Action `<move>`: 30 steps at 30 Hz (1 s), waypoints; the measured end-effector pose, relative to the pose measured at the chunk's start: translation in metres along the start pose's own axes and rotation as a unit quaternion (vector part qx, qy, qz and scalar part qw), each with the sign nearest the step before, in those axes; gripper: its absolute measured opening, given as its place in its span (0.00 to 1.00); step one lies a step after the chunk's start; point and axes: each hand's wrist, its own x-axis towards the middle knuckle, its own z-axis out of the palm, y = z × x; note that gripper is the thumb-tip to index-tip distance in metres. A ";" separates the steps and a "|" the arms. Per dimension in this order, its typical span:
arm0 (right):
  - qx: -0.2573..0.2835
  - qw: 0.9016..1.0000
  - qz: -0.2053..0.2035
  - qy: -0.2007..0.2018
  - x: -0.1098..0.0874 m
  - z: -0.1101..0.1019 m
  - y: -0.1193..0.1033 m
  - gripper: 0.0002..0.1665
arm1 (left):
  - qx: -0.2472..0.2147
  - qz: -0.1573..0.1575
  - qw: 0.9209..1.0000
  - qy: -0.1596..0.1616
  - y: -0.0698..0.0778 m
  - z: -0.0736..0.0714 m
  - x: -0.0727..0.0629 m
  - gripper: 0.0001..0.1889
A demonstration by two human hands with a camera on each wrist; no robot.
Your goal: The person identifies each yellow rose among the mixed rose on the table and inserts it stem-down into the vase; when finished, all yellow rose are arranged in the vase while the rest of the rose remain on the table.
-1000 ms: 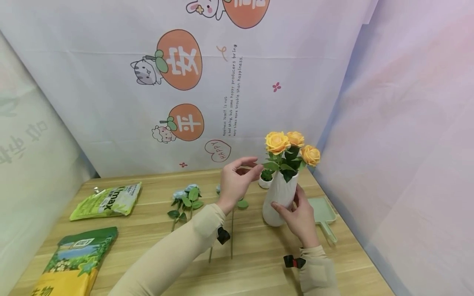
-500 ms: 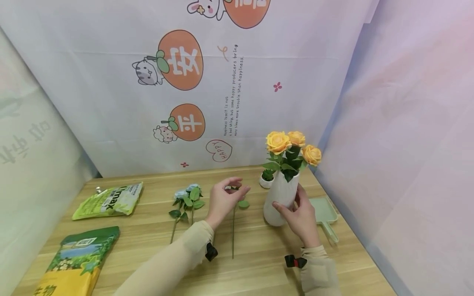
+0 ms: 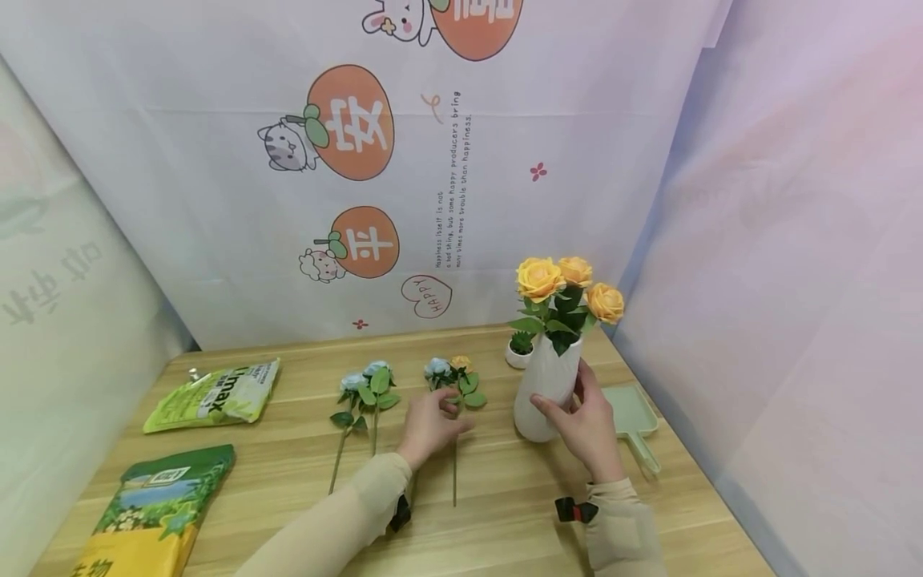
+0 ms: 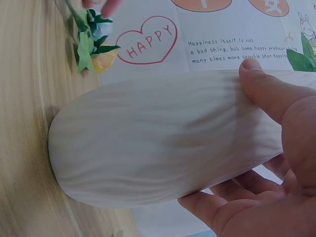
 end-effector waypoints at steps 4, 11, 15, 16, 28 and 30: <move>0.003 1.000 -0.002 0.001 0.000 0.000 0.000 0.61 | 0.033 -0.002 0.999 -0.009 -0.002 0.002 0.001 0.32; 0.003 1.000 -0.001 -0.001 0.000 0.000 -0.001 0.61 | 0.075 -0.003 0.997 -0.028 -0.004 0.006 0.003 0.32; 0.002 1.000 -0.001 0.000 0.000 0.000 -0.001 0.60 | 0.077 -0.014 0.996 -0.033 -0.005 0.008 0.003 0.33; 0.002 1.000 0.000 0.000 0.000 0.001 -0.001 0.60 | 0.073 -0.018 0.997 -0.032 -0.005 0.007 0.003 0.32; 0.004 1.000 -0.002 0.000 0.000 0.001 -0.001 0.60 | 0.078 -0.034 0.996 -0.031 -0.006 0.002 0.002 0.24; 0.004 1.000 -0.003 0.000 0.000 0.001 -0.001 0.60 | 0.077 -0.038 0.996 -0.034 -0.006 0.002 0.002 0.24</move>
